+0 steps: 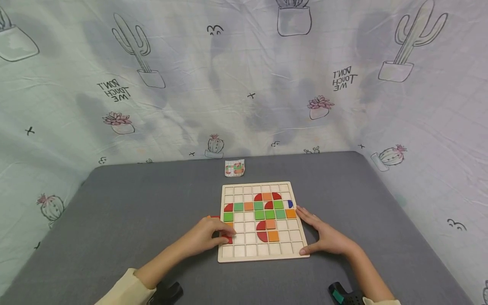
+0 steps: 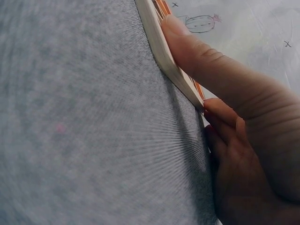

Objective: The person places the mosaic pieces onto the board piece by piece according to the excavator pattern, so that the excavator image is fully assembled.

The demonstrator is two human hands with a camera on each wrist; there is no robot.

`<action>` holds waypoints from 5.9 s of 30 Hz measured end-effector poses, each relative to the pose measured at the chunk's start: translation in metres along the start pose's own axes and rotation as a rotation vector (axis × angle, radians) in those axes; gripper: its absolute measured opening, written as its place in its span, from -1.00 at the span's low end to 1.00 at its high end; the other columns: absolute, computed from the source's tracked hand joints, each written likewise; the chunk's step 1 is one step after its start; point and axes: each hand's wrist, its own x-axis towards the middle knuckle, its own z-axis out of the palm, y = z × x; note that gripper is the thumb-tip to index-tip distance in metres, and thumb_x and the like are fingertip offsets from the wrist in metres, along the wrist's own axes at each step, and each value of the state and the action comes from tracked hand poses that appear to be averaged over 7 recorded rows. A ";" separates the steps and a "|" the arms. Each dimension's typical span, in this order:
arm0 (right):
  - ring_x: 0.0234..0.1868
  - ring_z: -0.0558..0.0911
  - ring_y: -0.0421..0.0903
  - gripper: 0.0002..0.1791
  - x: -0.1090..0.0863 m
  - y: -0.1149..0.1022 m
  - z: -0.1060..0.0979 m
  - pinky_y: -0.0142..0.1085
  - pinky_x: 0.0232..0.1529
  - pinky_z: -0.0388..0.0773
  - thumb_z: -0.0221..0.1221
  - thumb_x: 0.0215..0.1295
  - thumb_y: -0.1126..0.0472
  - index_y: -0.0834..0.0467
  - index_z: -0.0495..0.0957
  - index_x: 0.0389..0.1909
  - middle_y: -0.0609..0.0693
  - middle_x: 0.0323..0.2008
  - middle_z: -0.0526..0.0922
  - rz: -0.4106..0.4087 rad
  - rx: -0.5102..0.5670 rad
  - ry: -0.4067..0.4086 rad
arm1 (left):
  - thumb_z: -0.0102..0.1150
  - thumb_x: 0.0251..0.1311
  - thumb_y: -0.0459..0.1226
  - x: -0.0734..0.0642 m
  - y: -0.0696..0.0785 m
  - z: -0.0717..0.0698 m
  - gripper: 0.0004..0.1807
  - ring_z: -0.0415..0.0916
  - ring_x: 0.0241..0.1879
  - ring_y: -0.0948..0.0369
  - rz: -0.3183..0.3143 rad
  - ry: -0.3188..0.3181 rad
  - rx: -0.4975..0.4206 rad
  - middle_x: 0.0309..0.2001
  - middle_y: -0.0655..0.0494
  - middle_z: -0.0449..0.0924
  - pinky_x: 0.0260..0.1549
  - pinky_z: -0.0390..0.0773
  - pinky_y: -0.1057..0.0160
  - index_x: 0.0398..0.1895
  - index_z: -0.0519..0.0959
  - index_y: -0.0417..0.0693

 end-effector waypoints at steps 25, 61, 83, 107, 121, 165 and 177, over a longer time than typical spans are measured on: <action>0.42 -0.15 0.12 0.19 0.002 -0.001 0.000 0.37 0.14 -0.05 0.44 -0.20 -0.05 0.03 -0.06 0.45 0.18 0.44 -0.13 0.002 0.008 -0.006 | 0.31 -0.02 -0.43 -0.034 -0.033 -0.032 -0.73 0.55 -0.23 0.23 -0.155 0.137 0.050 -0.21 0.15 0.64 -0.21 0.56 0.22 -0.20 0.65 -0.05; 0.25 -0.24 -0.63 0.18 0.000 -0.001 0.000 0.35 0.12 0.02 0.42 -0.18 -0.07 0.06 -0.06 0.44 0.19 0.44 -0.13 -0.037 0.005 -0.007 | 0.38 -0.06 -0.28 -0.045 -0.045 -0.037 -0.51 0.46 -0.28 0.26 -0.258 0.166 0.199 -0.21 0.18 0.56 -0.27 0.51 0.24 0.03 0.54 -0.05; 0.25 -0.24 -0.62 0.17 0.000 0.000 0.000 0.36 0.11 0.00 0.42 -0.17 -0.06 0.02 -0.06 0.45 0.15 0.44 -0.12 -0.017 0.009 -0.001 | 0.40 -0.09 -0.33 -0.034 -0.030 -0.037 -0.56 0.51 -0.28 0.27 -0.261 0.155 0.061 -0.22 0.16 0.61 -0.26 0.55 0.27 -0.04 0.60 -0.08; 0.39 -0.12 0.25 0.15 0.002 -0.003 -0.001 0.36 0.12 0.00 0.42 -0.15 -0.05 0.04 -0.04 0.44 0.17 0.44 -0.11 -0.020 -0.018 -0.007 | 0.36 -0.02 -0.23 0.018 0.010 0.015 -0.69 0.46 -0.32 0.37 -0.043 0.016 0.062 -0.29 0.22 0.63 -0.30 0.44 0.47 -0.14 0.65 -0.03; 0.41 -0.15 -0.10 0.15 0.000 -0.001 0.000 0.30 0.13 0.05 0.42 -0.15 -0.06 0.03 -0.04 0.44 0.16 0.44 -0.09 -0.031 -0.041 0.014 | 0.30 0.05 -0.22 0.015 0.018 0.015 -0.76 0.34 -0.37 0.36 -0.078 0.008 0.182 -0.34 0.25 0.61 -0.43 0.37 0.50 -0.16 0.67 0.04; 0.42 -0.16 0.05 0.15 0.001 -0.002 0.000 0.37 0.11 -0.01 0.42 -0.15 -0.03 0.03 -0.05 0.44 0.18 0.44 -0.11 -0.030 -0.006 -0.002 | 0.36 -0.03 -0.32 -0.020 -0.040 -0.022 -0.72 0.49 -0.25 0.26 -0.285 0.247 0.063 -0.20 0.18 0.62 -0.21 0.52 0.18 -0.17 0.65 -0.02; 0.41 -0.13 0.10 0.15 0.000 -0.004 0.000 0.34 0.12 0.01 0.42 -0.15 -0.04 0.04 -0.04 0.44 0.19 0.43 -0.10 -0.039 -0.023 0.002 | 0.41 -0.10 -0.30 -0.019 -0.040 -0.024 -0.67 0.54 -0.27 0.30 -0.319 0.333 -0.034 -0.26 0.25 0.65 -0.24 0.54 0.22 -0.17 0.66 0.04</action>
